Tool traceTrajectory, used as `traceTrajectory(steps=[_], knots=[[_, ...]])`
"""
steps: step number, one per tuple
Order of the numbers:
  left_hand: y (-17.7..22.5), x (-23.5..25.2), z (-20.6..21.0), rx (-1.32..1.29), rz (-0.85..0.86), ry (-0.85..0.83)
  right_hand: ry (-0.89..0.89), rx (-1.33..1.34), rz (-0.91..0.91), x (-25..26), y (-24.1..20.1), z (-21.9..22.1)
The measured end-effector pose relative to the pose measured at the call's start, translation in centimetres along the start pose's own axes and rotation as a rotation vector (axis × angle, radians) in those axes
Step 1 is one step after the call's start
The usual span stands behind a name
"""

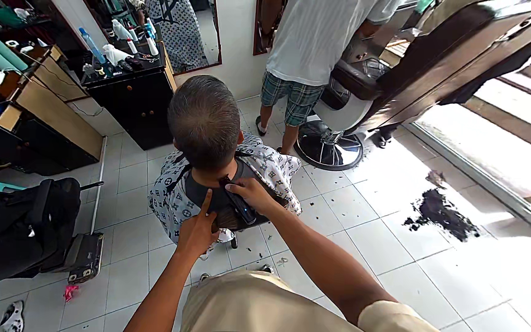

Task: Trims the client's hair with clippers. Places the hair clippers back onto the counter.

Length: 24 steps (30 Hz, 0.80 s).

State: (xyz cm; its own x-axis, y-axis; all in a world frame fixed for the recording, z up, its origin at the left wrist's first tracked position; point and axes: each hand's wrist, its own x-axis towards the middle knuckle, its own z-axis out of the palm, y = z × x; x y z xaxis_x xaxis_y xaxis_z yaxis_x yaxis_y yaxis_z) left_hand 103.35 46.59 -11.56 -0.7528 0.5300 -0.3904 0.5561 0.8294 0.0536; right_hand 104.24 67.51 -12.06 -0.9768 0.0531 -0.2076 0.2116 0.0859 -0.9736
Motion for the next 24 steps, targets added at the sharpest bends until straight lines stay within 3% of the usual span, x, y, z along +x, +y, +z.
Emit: traceTrajectory(steps=[10,14,19,22,24], knots=[[-3.1,-1.1,0.6,-0.035,0.14,0.046,0.106,0.037,-0.055,-0.9,-0.6,2.7],[-5.2,-2.3,1.6,-0.108,0.151,0.052,0.135,-0.047,0.068,-0.6,-0.7,4.5],[-8.3,-3.2,3.2,-0.261,0.181,0.166,0.232,0.074,0.061,-0.4,-1.2,7.5],[-9.7,-3.5,3.5,-0.276,0.172,0.167,0.262,0.119,0.131,-0.1,-1.1,8.5],[-10.5,-3.5,3.7,-0.286,0.181,0.176,0.298,0.111,0.085,0.0,-1.2,9.2]])
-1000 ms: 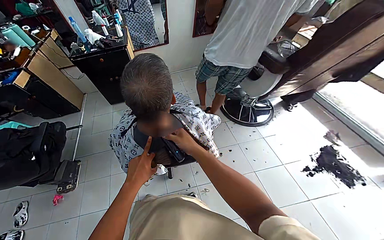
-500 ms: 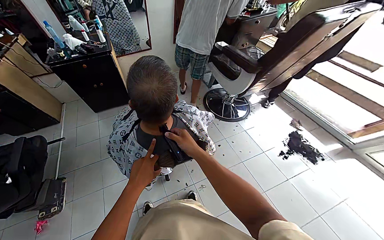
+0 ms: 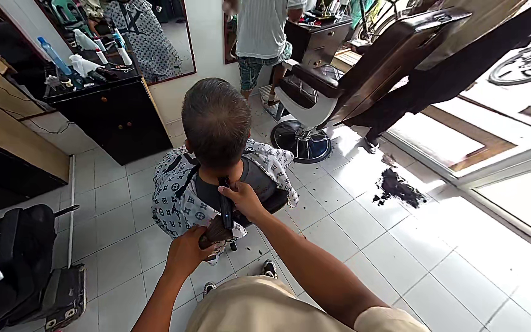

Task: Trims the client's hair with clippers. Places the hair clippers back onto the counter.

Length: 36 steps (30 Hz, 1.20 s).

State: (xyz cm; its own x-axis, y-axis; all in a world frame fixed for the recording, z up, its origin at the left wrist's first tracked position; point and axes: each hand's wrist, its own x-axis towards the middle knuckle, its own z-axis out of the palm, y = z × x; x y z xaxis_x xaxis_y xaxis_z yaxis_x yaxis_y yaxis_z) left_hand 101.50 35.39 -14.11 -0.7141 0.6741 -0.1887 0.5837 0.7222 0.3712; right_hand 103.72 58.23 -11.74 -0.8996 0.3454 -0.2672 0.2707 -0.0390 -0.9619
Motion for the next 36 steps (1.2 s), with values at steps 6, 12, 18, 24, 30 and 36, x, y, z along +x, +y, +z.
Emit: traceTrajectory(steps=[6,12,18,24,30,36], knots=[[-1.2,0.0,-0.9,-0.012,0.002,-0.058,0.074,0.008,0.04,-0.3,0.0,1.7],[-2.7,0.1,-1.2,0.005,0.043,-0.018,0.153,-0.045,-0.009,-0.5,-0.2,3.1],[-4.5,0.7,-2.0,-0.318,0.044,-0.047,0.112,-0.109,-0.169,-2.0,0.9,2.2],[0.9,5.5,-3.9,-1.47,-0.169,0.207,0.265,0.191,-0.093,-6.1,4.6,-6.1],[8.9,7.0,-2.4,-1.39,-0.059,-0.125,0.279,0.267,-0.061,-3.9,3.9,-12.2],[11.9,6.6,0.8,-0.31,-0.027,-0.032,-0.006,0.176,0.024,1.9,0.7,-14.8]])
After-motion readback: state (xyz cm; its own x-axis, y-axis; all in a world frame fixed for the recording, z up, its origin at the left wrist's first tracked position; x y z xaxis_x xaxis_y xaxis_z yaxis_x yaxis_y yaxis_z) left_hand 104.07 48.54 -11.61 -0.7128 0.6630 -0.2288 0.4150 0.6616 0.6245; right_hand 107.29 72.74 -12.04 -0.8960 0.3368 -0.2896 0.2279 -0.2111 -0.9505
